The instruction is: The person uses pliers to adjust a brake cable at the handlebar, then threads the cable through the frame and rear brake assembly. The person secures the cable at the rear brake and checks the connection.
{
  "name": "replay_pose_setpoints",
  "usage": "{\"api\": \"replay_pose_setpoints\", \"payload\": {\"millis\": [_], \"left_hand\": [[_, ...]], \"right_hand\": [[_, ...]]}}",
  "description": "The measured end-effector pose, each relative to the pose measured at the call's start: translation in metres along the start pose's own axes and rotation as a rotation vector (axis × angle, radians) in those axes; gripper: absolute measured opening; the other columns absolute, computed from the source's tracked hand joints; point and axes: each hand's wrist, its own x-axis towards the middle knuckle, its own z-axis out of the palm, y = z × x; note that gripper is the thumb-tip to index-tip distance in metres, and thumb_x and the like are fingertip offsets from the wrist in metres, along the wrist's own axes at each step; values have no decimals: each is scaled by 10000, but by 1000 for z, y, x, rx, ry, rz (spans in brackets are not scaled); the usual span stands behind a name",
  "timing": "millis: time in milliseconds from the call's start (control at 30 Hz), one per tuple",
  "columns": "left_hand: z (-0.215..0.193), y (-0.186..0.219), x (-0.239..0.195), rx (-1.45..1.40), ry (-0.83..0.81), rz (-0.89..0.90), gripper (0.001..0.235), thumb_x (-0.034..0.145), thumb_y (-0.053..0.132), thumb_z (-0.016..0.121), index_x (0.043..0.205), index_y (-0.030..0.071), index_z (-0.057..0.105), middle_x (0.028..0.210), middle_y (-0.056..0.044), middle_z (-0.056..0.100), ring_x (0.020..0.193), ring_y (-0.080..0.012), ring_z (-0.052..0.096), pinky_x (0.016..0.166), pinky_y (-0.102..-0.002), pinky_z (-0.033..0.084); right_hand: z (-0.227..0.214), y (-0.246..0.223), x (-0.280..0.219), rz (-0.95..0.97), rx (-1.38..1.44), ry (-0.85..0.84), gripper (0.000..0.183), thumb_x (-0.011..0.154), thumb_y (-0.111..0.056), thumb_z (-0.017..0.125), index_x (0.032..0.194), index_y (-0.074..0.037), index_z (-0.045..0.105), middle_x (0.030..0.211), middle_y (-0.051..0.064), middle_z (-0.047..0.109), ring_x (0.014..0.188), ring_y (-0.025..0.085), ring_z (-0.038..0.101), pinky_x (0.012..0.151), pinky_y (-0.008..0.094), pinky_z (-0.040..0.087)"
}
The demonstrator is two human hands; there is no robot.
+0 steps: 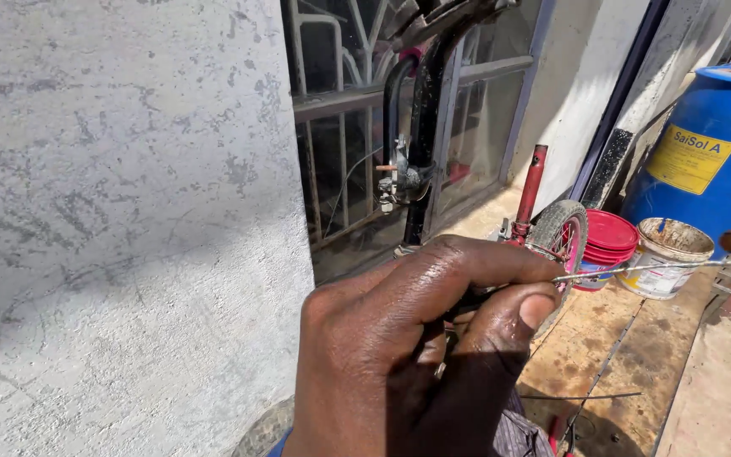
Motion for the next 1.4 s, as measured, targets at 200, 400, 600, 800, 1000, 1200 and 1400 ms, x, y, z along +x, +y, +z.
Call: {"api": "replay_pose_setpoints", "payload": {"millis": [200, 400, 600, 800, 1000, 1200, 1400], "left_hand": [[-20, -8, 35, 126, 98, 222, 98, 904, 166, 578, 923, 141, 670, 680, 62, 668, 514, -47, 603, 510, -208, 475], [-40, -23, 52, 127, 162, 286, 82, 942, 120, 576, 911, 104, 650, 719, 54, 579, 566, -53, 447, 533, -219, 390], [-56, -43, 68, 84, 182, 276, 86, 952, 143, 576, 909, 119, 647, 594, 62, 409, 524, -52, 325, 498, -233, 308], [-66, -66, 82, 66, 169, 303, 102, 954, 166, 554, 904, 125, 632, 591, 63, 417, 546, -49, 354, 526, -245, 336], [-61, -76, 89, 20, 157, 275, 110, 936, 184, 561, 885, 131, 642, 605, 73, 429, 550, -39, 350, 514, -239, 327], [-59, -80, 90, 51, 193, 272, 89, 928, 170, 575, 885, 149, 650, 578, 74, 399, 532, -44, 340, 518, -246, 334], [-59, -86, 87, 175, 241, 302, 91, 936, 197, 562, 883, 182, 634, 528, 58, 358, 448, -75, 283, 473, -279, 290]], "right_hand": [[-42, -314, -48, -628, 39, 365, 312, 1092, -194, 431, 1131, 49, 623, 1298, 237, 551, 1270, 342, 554, 1043, 430, 438], [-46, -407, -58, -819, -125, 486, 276, 1157, -62, 593, 1303, 172, 608, 1144, 243, 571, 1002, 320, 563, 884, 388, 408], [-39, -438, -42, -1119, -266, 542, 226, 1180, 25, 627, 1265, 231, 663, 952, 237, 628, 840, 355, 583, 795, 456, 422], [-30, -441, -23, -1121, -389, 599, 139, 1262, 36, 741, 1214, 156, 690, 844, 172, 606, 719, 312, 543, 704, 433, 406], [-33, -439, -15, -1184, -386, 561, 98, 1221, 104, 692, 1253, 191, 723, 1021, 258, 695, 902, 398, 646, 842, 481, 479], [-39, -434, -19, -1265, -584, 617, 150, 1187, 29, 661, 1305, 115, 698, 1113, 283, 751, 962, 489, 711, 881, 547, 535], [-38, -433, -16, -1246, -706, 619, 240, 1171, -8, 613, 1377, 80, 698, 858, 181, 642, 740, 394, 615, 764, 502, 474]]}}
